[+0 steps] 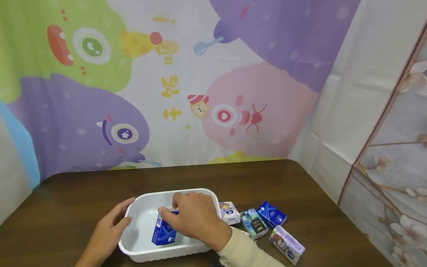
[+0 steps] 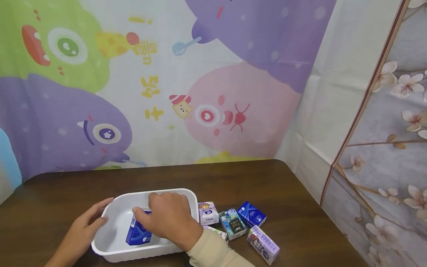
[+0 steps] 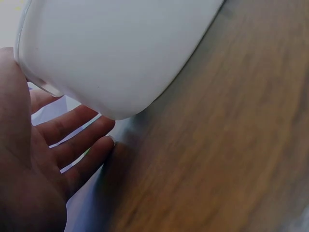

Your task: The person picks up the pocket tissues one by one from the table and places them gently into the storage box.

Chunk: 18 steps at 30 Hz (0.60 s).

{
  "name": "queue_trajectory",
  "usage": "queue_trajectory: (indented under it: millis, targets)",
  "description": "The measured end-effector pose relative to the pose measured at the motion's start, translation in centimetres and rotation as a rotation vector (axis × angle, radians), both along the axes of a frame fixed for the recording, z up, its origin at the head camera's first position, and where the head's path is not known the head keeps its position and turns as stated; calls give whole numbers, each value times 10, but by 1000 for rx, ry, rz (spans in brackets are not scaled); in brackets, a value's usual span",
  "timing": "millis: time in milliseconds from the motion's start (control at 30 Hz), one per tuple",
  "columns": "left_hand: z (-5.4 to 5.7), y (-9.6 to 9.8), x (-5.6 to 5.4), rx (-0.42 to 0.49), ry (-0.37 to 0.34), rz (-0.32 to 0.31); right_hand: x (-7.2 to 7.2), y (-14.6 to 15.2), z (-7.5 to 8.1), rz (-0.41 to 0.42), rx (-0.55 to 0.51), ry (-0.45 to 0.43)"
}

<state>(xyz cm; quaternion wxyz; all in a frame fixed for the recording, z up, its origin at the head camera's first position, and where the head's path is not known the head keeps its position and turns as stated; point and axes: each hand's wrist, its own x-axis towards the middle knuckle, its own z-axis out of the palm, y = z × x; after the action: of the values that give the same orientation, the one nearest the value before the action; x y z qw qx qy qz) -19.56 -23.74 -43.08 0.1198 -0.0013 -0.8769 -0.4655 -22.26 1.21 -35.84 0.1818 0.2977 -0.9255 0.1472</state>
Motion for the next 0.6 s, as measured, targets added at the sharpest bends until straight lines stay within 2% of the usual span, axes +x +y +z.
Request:
queue_trajectory:
  millis: [167, 433, 600]
  targets:
    - [-3, -1, 0, 16, 18, -1, 1, -2, -2, 8, 15, 3]
    - [-4, -1, -2, 6, 69, -13, 4, -4, -3, 28, 61, -55]
    - [-3, -1, 2, 7, 58, -7, 6, -5, -5, 26, 69, -57]
